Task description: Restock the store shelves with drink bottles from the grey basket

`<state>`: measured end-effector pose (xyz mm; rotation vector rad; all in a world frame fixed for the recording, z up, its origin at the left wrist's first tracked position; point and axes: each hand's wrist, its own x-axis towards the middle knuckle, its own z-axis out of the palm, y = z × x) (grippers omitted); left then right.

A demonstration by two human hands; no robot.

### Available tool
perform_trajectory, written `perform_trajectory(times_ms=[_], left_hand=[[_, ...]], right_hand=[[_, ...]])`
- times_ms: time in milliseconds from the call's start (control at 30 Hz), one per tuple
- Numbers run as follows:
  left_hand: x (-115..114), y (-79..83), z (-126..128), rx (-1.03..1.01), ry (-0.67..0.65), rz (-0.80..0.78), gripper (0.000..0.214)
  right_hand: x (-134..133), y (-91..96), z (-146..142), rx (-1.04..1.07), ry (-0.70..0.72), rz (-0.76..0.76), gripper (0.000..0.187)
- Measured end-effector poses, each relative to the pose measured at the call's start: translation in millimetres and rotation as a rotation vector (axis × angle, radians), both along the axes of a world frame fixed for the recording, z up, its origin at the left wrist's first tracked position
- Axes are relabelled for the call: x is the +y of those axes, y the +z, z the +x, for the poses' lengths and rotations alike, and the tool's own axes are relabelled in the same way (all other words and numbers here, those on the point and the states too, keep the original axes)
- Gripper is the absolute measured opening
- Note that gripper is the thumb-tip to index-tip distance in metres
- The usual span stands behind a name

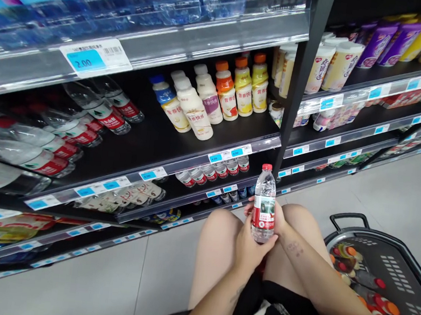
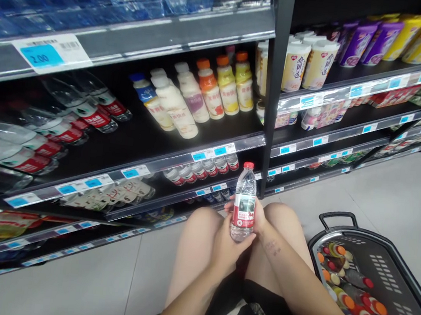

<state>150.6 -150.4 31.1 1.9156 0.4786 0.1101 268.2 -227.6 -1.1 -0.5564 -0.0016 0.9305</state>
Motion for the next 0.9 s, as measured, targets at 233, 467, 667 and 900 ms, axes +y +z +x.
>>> perform_trajectory(times_ms=[233,467,667,900], left_hand=[[2,-2.4,-3,-0.016,0.017,-0.198,0.077],[6,0.8,-3,-0.018,-0.078,-0.145,0.075],[11,6.0,4,0.093,-0.080,-0.144,0.060],[18,6.1,-9,-0.038,-0.030,-0.349,0.061]], right_hand=[[-2,4.3,-3,-0.008,0.026,0.003,0.046],[3,-0.6,-3,-0.020,0.018,0.023,0.051],[3,-1.0,-4,-0.046,-0.003,-0.085,0.046],[7,-7.0,-19,-0.137,0.142,-0.123,0.046]])
